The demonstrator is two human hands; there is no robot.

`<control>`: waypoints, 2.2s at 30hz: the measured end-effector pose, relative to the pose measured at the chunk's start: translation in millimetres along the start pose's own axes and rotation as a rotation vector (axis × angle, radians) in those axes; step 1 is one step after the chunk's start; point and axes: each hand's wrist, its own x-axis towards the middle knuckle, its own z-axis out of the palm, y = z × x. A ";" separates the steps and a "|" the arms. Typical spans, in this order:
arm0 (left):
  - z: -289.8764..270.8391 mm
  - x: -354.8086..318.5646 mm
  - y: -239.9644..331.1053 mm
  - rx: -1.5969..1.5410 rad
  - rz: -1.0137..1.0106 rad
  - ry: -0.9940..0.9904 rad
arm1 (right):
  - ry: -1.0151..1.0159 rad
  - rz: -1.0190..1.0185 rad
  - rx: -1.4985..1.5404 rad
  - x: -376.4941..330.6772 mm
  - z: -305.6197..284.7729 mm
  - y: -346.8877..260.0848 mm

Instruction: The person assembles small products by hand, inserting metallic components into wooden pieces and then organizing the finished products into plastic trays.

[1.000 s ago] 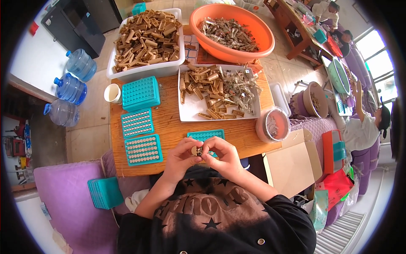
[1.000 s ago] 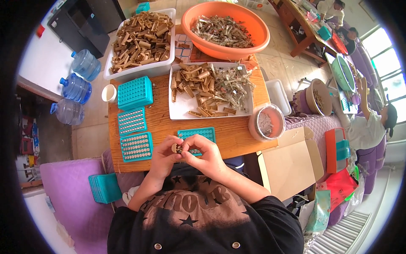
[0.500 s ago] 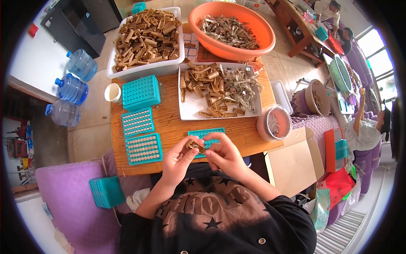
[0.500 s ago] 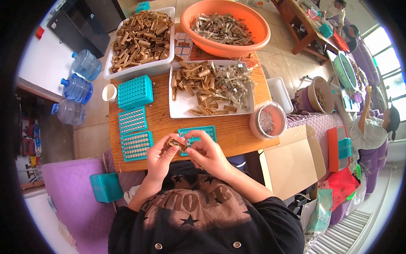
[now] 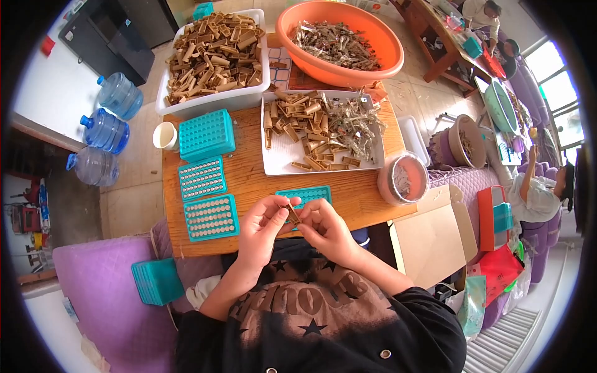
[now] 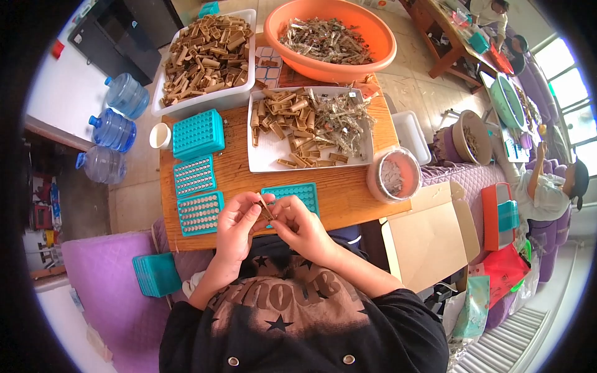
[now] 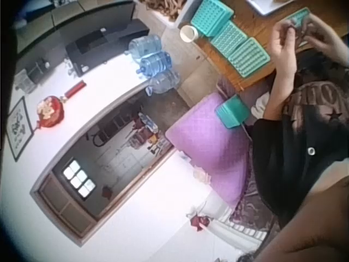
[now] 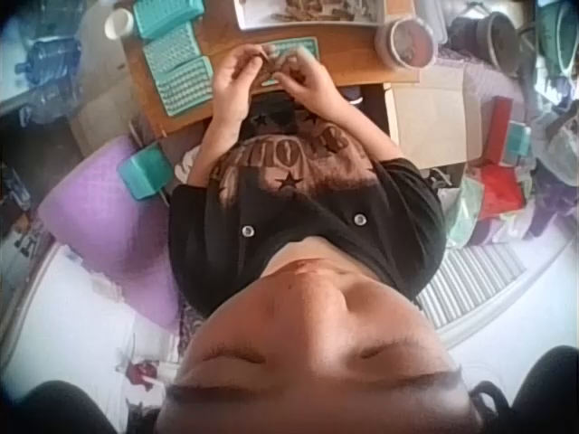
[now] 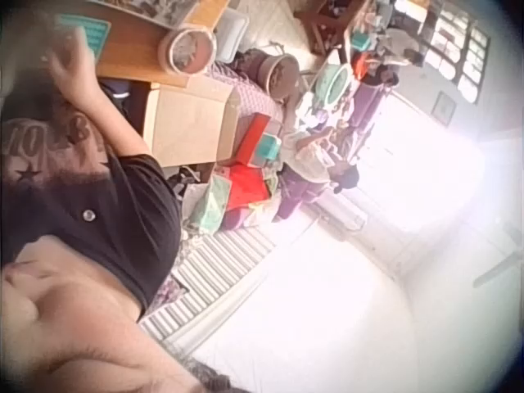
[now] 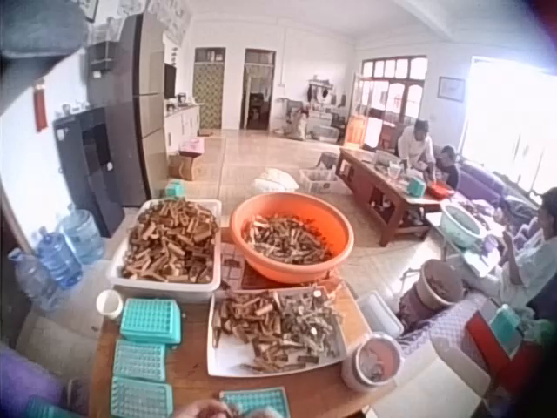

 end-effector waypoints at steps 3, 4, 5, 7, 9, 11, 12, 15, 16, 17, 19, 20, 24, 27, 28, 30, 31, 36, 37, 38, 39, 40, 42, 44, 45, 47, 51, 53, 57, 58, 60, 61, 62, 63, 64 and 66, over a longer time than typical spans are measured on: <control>-12.0 6.1 -9.9 -0.037 0.070 -0.148 | -0.038 0.075 0.070 -0.1 -0.5 5.2; -18.4 7.8 -15.6 0.016 0.104 -0.180 | -0.043 0.105 0.071 -0.6 0.1 6.4; -23.7 9.4 -20.6 0.070 0.138 -0.211 | -0.045 0.105 0.070 -0.4 1.5 7.4; -31.0 14.1 -29.0 0.077 0.123 -0.222 | -0.094 0.031 -0.025 0.9 4.2 9.6; -29.8 15.3 -28.0 0.084 0.107 -0.235 | -0.071 0.049 -0.071 0.2 2.8 10.5; -20.1 12.9 -16.2 0.068 0.047 -0.177 | -0.047 0.067 -0.117 1.1 0.7 8.8; -17.8 11.8 -11.3 0.067 0.046 -0.176 | -0.011 -0.025 -0.204 3.0 -0.2 5.3; -16.8 10.3 -6.8 0.083 -0.102 -0.100 | 0.029 -0.153 -0.333 6.3 0.0 5.0; -19.5 10.5 -9.6 0.117 -0.082 -0.103 | 0.034 -0.190 -0.375 6.6 0.4 5.9; -21.1 10.5 -11.2 0.150 -0.061 -0.106 | 0.033 -0.189 -0.376 6.2 0.4 7.0; -18.4 9.1 -9.1 0.149 -0.067 -0.089 | 0.006 -0.218 -0.408 4.8 -1.2 10.7; -17.5 8.8 -8.4 0.149 -0.072 -0.073 | 0.004 -0.217 -0.408 5.1 -4.0 13.1; -26.9 12.0 -17.1 0.041 -0.082 -0.061 | 0.120 -0.061 -0.187 12.2 -17.0 26.8; -34.3 13.0 -13.1 0.008 -0.113 -0.007 | 0.166 -0.079 -0.463 19.6 -41.0 29.6; -36.1 13.4 -12.5 0.024 -0.117 -0.010 | 0.074 -0.058 -0.535 19.1 -44.4 32.0; -37.7 13.6 -14.6 0.039 -0.122 -0.013 | -0.010 -0.060 -0.564 17.8 -40.9 34.0; -38.8 14.1 -18.1 0.045 -0.137 -0.060 | -0.011 -0.058 -0.564 18.8 -34.8 31.1; -34.9 12.8 -28.7 0.122 -0.117 -0.088 | 0.119 -0.222 -0.458 24.2 -11.8 20.2; -35.3 13.3 -28.5 0.122 -0.117 -0.087 | 0.119 -0.285 -0.485 24.7 -11.0 22.0; -35.7 14.2 -28.0 0.163 -0.132 -0.107 | 0.118 -0.285 -0.484 25.1 -10.8 22.7; -35.9 14.1 -27.9 0.204 -0.148 -0.126 | 0.121 -0.329 -0.521 24.5 -10.8 23.2; -36.3 14.1 -28.1 0.204 -0.149 -0.124 | 0.124 -0.373 -0.558 23.9 -10.6 23.5; -37.1 14.7 -29.1 0.198 -0.155 -0.118 | 0.106 -0.367 -0.559 24.8 -10.4 22.2; -35.8 15.0 -30.6 0.199 -0.146 -0.112 | 0.090 -0.361 -0.563 26.3 -11.5 21.7; -35.6 15.0 -31.2 0.201 -0.136 -0.105 | 0.082 -0.366 -0.550 26.8 -11.8 21.9; -37.1 16.0 -33.0 0.203 -0.140 -0.107 | 0.073 -0.371 -0.536 27.0 -12.0 22.5; -37.3 15.8 -32.7 0.258 -0.189 -0.107 | 0.087 -0.326 -0.538 22.8 -12.0 30.8; -42.9 17.2 -38.3 0.259 -0.141 -0.103 | 0.113 -0.308 -0.537 23.2 -14.1 36.7; -50.8 20.3 -32.5 0.117 -0.102 -0.025 | 0.024 -0.037 -0.539 26.4 -29.2 54.7; -53.4 21.3 -31.3 0.110 -0.093 -0.025 | -0.026 -0.037 -0.605 26.2 -31.0 58.8; -56.8 22.0 -24.4 0.159 -0.109 -0.009 | -0.060 -0.036 -0.648 25.2 -31.6 61.5; -57.5 21.6 -22.3 0.208 -0.124 0.008 | -0.095 -0.035 -0.690 24.8 -31.4 62.7; -58.1 21.5 -24.4 0.218 -0.102 0.024 | -0.096 -0.035 -0.690 24.7 -31.2 64.3; -57.7 21.2 -24.0 0.219 -0.101 0.025 | -0.099 -0.062 -0.704 25.1 -31.2 65.9; -57.2 20.9 -23.1 0.211 -0.099 0.026 | -0.102 -0.089 -0.719 25.7 -31.1 67.7; -55.6 20.3 -21.0 0.204 -0.098 0.028 | -0.096 -0.105 -0.739 27.5 -30.5 73.4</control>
